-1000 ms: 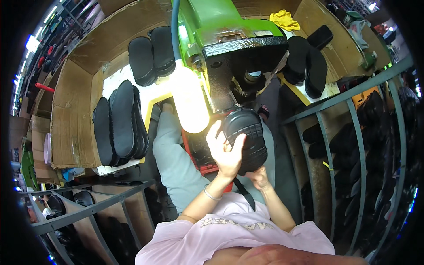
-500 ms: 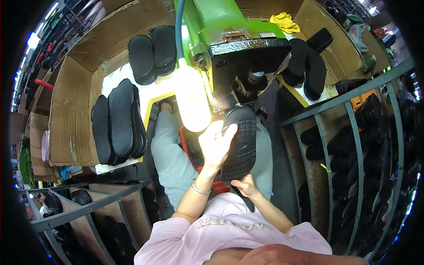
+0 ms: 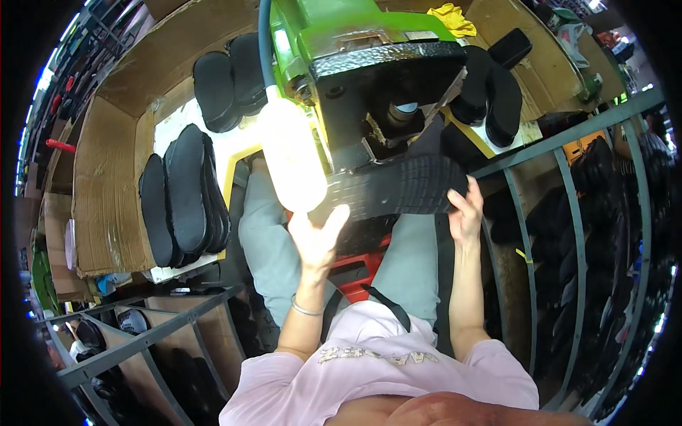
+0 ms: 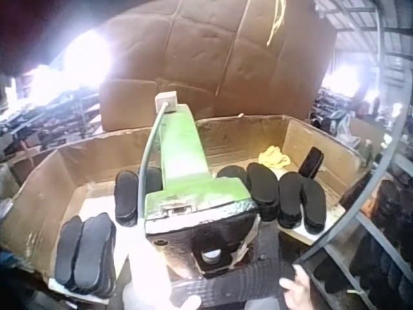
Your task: The person repeatedly picks up black shoe insoles and presses them against a green grinding machine to smooth or shape the edges. They handle the insoles one at a time, rotating them to treat different sides, and place finished pieces back on the workbench.
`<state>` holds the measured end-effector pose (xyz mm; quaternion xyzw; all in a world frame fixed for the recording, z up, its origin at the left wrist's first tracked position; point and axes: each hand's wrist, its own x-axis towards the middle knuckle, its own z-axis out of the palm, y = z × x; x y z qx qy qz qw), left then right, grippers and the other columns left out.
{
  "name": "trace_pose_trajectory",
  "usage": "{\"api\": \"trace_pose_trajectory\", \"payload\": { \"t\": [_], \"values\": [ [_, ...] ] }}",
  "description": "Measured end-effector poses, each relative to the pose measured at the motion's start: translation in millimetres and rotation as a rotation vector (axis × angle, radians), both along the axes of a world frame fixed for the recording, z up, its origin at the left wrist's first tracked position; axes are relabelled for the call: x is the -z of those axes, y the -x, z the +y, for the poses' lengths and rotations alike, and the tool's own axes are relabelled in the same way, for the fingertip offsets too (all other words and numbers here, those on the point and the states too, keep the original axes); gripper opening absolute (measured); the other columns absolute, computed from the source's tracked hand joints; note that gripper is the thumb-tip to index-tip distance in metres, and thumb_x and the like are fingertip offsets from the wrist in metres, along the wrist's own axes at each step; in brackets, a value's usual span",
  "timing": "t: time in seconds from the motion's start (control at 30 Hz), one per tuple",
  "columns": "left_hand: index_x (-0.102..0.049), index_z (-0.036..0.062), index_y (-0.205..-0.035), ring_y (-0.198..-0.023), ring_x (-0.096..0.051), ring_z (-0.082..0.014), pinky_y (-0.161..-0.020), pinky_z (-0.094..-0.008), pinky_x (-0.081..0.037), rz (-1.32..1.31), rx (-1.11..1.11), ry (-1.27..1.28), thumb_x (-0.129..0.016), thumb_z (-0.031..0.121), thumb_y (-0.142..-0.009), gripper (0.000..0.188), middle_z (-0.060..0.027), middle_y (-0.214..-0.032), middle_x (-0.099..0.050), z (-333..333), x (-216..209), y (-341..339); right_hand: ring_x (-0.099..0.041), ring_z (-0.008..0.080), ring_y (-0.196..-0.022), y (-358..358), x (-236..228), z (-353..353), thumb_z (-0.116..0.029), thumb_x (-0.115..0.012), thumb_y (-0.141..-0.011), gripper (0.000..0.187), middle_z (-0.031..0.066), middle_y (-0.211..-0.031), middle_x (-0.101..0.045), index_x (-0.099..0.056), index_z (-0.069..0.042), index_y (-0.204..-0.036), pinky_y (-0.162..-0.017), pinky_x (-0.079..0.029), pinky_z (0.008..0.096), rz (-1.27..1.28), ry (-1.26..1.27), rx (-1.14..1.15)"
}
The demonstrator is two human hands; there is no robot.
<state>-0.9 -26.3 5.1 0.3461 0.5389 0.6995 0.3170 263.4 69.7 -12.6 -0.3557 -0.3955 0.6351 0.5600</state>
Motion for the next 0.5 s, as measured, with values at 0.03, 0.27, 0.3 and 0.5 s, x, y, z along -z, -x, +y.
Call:
{"api": "trace_pose_trajectory", "payload": {
  "t": [0.03,0.27,0.3,0.5],
  "values": [
    [-0.059,-0.0058,-0.114,-0.092,-0.059,-0.0152,-0.086,-0.0278,-0.047,-0.197,0.005,0.016,-0.076,-0.003,-0.074,0.044,-0.0089,-0.103,-0.065,-6,-2,8,-0.059,0.0206,-0.107,10,-3,8,0.003,-0.06,-0.081,0.042,0.0114,-0.116,-0.06,-0.051,0.003,-0.122,-0.098,-0.044,0.0343,-0.004,-0.021,-0.041],
    [-0.059,-0.0022,-0.104,-0.083,-0.062,-0.0149,-0.078,-0.0276,-0.051,-0.386,0.012,0.123,-0.072,-0.01,-0.074,0.033,-0.0071,-0.096,-0.066,-71,21,57,-0.063,0.0116,-0.084,74,-24,17,0.007,-0.071,-0.074,0.034,0.0075,-0.095,-0.067,-0.06,0.0,-0.106,-0.079,-0.051,0.0258,-0.038,-0.11,-0.228],
    [-0.06,-0.0017,-0.103,-0.081,-0.062,-0.0147,-0.077,-0.0276,-0.051,-0.421,0.023,0.177,-0.072,-0.009,-0.074,0.032,-0.007,-0.095,-0.066,-82,31,58,-0.063,0.0103,-0.083,83,-31,15,0.006,-0.073,-0.074,0.033,0.0067,-0.093,-0.067,-0.061,0.0,-0.103,-0.077,-0.05,0.0249,-0.087,-0.141,-0.257],
    [-0.061,-0.0046,-0.102,-0.086,-0.063,-0.0157,-0.08,-0.031,-0.053,-0.314,-0.044,0.161,-0.07,-0.009,-0.078,0.027,-0.0089,-0.096,-0.065,-92,59,55,-0.061,0.0103,-0.08,92,-29,15,-0.001,-0.079,-0.072,0.028,0.0042,-0.091,-0.066,-0.062,0.0,-0.095,-0.075,-0.05,0.025,-0.297,-0.331,-0.23]
  ]
}}
